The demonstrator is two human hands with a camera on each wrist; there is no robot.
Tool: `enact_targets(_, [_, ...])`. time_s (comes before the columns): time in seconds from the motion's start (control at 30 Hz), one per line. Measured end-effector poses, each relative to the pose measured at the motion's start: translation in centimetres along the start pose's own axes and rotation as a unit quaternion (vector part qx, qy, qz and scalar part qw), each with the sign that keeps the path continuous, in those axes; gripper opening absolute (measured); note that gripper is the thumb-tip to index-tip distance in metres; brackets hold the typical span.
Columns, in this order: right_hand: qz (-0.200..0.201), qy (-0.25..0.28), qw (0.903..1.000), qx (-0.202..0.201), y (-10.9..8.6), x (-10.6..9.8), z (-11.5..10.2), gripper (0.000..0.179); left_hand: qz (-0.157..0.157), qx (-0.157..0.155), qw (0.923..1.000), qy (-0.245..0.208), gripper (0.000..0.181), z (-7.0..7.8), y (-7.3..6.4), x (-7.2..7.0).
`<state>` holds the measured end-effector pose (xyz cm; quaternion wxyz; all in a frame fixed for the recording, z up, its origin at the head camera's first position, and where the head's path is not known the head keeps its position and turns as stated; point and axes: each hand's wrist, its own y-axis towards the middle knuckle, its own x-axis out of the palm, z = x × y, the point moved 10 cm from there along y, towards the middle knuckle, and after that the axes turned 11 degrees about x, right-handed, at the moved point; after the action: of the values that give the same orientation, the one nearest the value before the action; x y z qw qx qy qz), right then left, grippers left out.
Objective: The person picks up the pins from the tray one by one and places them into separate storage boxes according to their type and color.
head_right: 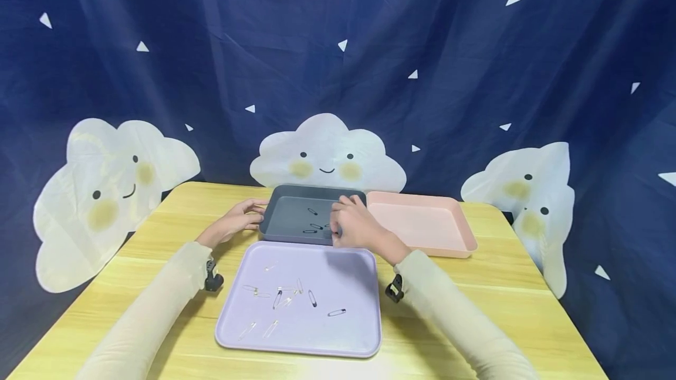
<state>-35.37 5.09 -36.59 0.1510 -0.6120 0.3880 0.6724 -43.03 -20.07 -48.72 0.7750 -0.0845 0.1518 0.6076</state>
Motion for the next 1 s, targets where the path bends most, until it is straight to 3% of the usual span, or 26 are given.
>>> enact_targets(0.23, [0.013, -0.024, 0.9995, 0.015, 2.2, -0.4, 1.4, 0.010, 0.004, 0.005, 1.0000, 0.004, 0.056, -0.2, 0.2, 0.0])
enact_targets(0.43, [-0.009, -0.039, 0.9986, 0.036, 3.7, 0.5, 2.5, 0.007, 0.004, 0.007, 1.0000, -0.002, 0.056, -0.3, 0.2, 0.0])
enact_targets(1.0, [-0.040, -0.069, 0.9934, 0.083, 5.8, 2.9, 4.9, 0.005, 0.002, 0.002, 1.0000, -0.003, 0.059, -0.3, 0.0, 0.0])
